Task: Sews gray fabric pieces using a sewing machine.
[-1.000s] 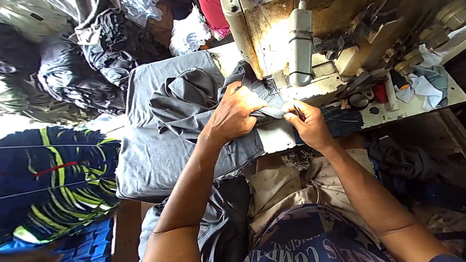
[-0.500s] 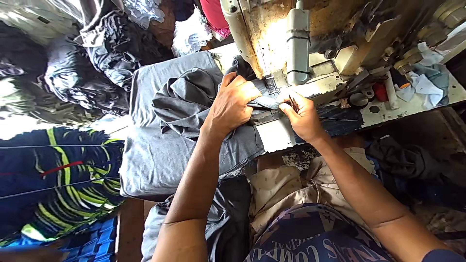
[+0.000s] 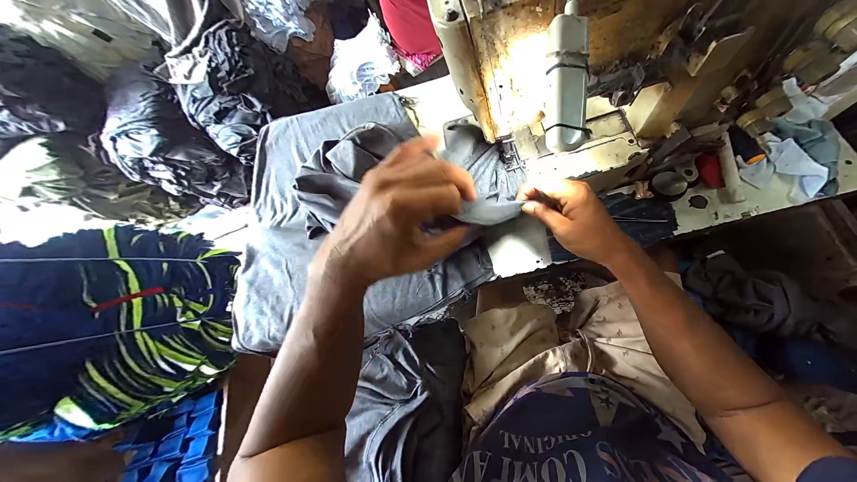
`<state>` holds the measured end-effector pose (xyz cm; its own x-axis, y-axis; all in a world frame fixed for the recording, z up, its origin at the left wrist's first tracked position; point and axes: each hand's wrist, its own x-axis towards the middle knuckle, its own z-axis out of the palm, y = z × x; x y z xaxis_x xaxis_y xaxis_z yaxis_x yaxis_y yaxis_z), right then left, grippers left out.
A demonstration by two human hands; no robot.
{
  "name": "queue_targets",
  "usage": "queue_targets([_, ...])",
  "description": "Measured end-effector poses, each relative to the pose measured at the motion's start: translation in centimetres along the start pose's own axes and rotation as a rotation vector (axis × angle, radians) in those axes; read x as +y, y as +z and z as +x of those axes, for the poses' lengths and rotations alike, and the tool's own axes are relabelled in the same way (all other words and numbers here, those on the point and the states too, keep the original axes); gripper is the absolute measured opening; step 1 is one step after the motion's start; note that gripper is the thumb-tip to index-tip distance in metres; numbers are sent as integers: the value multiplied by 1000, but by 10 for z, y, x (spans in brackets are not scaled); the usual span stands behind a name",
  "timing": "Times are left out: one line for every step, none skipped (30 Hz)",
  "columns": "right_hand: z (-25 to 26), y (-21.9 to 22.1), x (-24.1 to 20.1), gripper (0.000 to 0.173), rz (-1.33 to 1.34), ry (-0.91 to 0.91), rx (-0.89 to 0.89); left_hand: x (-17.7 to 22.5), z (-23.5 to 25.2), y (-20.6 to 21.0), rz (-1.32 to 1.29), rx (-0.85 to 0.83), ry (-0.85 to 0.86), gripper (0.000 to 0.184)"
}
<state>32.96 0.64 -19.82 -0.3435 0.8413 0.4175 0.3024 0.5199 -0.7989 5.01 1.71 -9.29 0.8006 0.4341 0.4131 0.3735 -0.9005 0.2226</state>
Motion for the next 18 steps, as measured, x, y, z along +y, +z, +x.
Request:
queue_targets([-7,-4,-7,12,-5,-41,-66,12,0,10,-65,11,37,20])
queue_targets([-13,-5,-11,13,11,-86,-116,22,0,21,-115,4,62,18])
queue_targets([-19,-4,-13,13,30,-122,-139,27,0,33,-168,1,71,16])
queue_targets([-25,-2,-13,12,33,-140,-141,29,0,47,-230,5,61,16])
queue_targets([-31,0,-12,12,23,-144,-125,29,0,59,-280,22,29,18])
queue_targets([-37,2,-10,11,5,-138,-95,29,0,72,-289,54,-10,20])
queue_targets([-42,4,-8,10,-6,-129,-58,27,0,81,-228,73,-38,26])
queue_targets([-46,6,-5,10,-5,-126,-13,23,0,87,-94,51,-55,37])
queue_targets([-49,7,-4,11,2,-124,27,17,-1,91,60,-3,-66,48])
queue_targets([-53,8,-4,11,8,-122,57,10,-3,95,194,-51,-76,50])
queue_targets([-56,8,-5,12,12,-123,79,4,-6,98,287,-77,-93,44])
queue_targets([-58,9,-5,11,14,-127,99,-1,-8,99,338,-83,-114,33])
queue_targets([-59,10,-5,11,19,-127,115,-2,-10,98,379,-80,-134,19])
queue_targets([-61,12,-5,11,29,-122,129,0,-12,96,404,-82,-153,11])
queue_targets([-63,13,-5,11,43,-111,138,4,-12,93,414,-90,-174,8])
queue_targets([-64,15,-4,10,59,-95,140,9,-11,90,421,-106,-192,7])
queue_targets([-65,15,-4,10,76,-79,137,13,-11,87,424,-123,-199,6])
queue_targets([-66,16,-4,10,96,-63,133,16,-10,84,416,-136,-193,5])
